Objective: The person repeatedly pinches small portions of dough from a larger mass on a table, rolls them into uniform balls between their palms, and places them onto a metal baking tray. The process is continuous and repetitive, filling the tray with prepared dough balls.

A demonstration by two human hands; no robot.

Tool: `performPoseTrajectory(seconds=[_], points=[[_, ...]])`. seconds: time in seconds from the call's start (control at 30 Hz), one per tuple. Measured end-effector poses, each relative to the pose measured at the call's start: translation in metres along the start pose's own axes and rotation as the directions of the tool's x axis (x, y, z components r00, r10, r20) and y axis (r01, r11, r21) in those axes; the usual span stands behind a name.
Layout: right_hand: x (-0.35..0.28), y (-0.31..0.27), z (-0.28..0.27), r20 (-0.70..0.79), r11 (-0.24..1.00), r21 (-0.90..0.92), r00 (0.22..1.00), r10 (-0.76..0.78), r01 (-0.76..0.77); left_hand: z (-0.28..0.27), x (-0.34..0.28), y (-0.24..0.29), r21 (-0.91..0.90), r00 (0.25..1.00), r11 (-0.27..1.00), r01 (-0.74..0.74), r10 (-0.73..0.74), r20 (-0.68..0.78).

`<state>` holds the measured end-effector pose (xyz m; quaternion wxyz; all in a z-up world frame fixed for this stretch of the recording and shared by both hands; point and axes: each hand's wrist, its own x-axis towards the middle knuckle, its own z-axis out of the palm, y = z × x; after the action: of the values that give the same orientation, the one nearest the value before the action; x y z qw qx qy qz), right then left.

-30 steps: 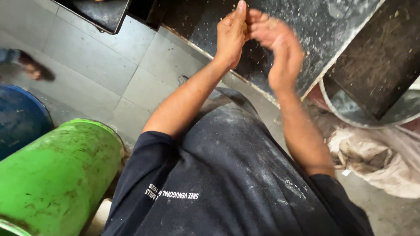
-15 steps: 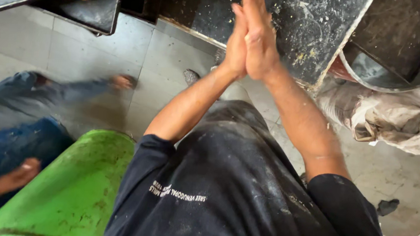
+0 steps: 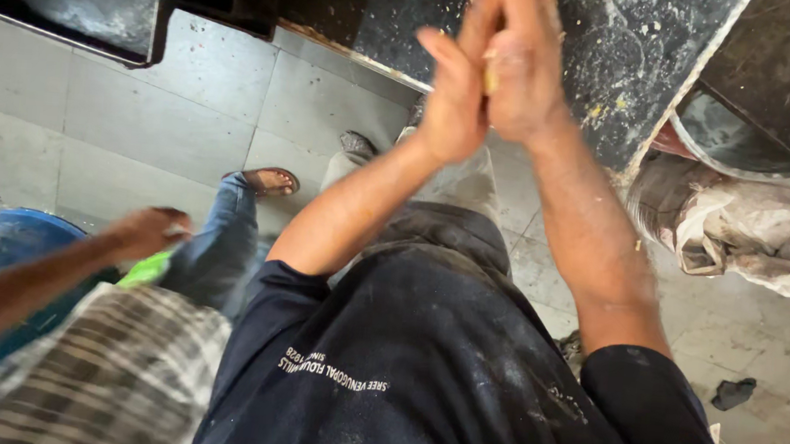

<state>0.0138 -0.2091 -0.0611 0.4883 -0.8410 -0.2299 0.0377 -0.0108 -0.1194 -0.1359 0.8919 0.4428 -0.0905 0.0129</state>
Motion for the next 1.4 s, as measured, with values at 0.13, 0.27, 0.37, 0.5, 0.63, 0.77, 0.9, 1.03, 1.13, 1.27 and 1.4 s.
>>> performPoseTrajectory(seconds=[0.13, 0.27, 0.37, 0.5, 0.63, 0.77, 0.9, 1.03, 1.13, 1.27, 1.4], points=[[0.004, -0.005, 0.007, -0.05, 0.986, 0.061, 0.987, -0.151, 0.154, -0.002, 0.001, -0.018, -0.51, 0.985, 0.848, -0.143, 0.17, 0.006], [0.019, -0.018, -0.006, -0.087, 0.855, -0.509, 0.983, -0.164, 0.097, -0.008, 0.002, -0.021, 0.041, 0.984, 0.993, 0.107, -0.1, -0.15], [0.022, -0.024, -0.024, -0.295, 0.988, -0.09, 0.951, 0.091, -0.122, -0.019, 0.018, -0.01, 0.02, 0.933, 0.968, 0.251, -0.236, -0.273], [0.003, -0.017, -0.026, -0.13, 0.973, -0.215, 0.984, -0.119, 0.089, -0.03, 0.025, 0.011, -0.036, 0.915, 0.974, 0.223, -0.221, -0.338], [-0.007, -0.011, -0.018, -0.069, 0.968, -0.247, 0.995, -0.069, 0.05, -0.025, 0.027, 0.029, 0.482, 0.971, 0.869, 0.109, 0.011, -0.24], [-0.006, -0.004, -0.026, -0.079, 0.981, -0.189, 0.996, -0.052, 0.036, -0.022, 0.028, 0.026, 0.531, 0.986, 0.847, 0.009, 0.079, -0.144], [0.007, 0.011, -0.042, -0.108, 0.998, -0.026, 0.993, 0.049, -0.052, -0.036, 0.033, 0.016, 0.173, 0.928, 0.948, 0.266, -0.204, -0.312], [0.012, 0.037, -0.054, -0.144, 0.976, -0.218, 0.989, -0.02, -0.012, -0.038, 0.034, 0.008, -0.164, 0.9, 0.964, 0.208, -0.255, -0.353], [0.006, 0.051, -0.048, -0.22, 0.958, -0.283, 0.975, -0.031, -0.033, -0.03, 0.027, 0.01, -0.315, 0.923, 0.936, 0.159, -0.254, -0.288], [0.0, 0.049, -0.012, -0.307, 0.966, 0.246, 0.952, 0.007, 0.072, -0.018, 0.016, 0.013, -0.119, 0.99, 0.988, 0.097, -0.108, -0.091], [-0.011, 0.037, 0.018, -0.224, 0.958, 0.246, 0.97, -0.089, 0.145, -0.009, 0.014, 0.0, 0.154, 0.999, 0.988, 0.032, -0.026, -0.036]])
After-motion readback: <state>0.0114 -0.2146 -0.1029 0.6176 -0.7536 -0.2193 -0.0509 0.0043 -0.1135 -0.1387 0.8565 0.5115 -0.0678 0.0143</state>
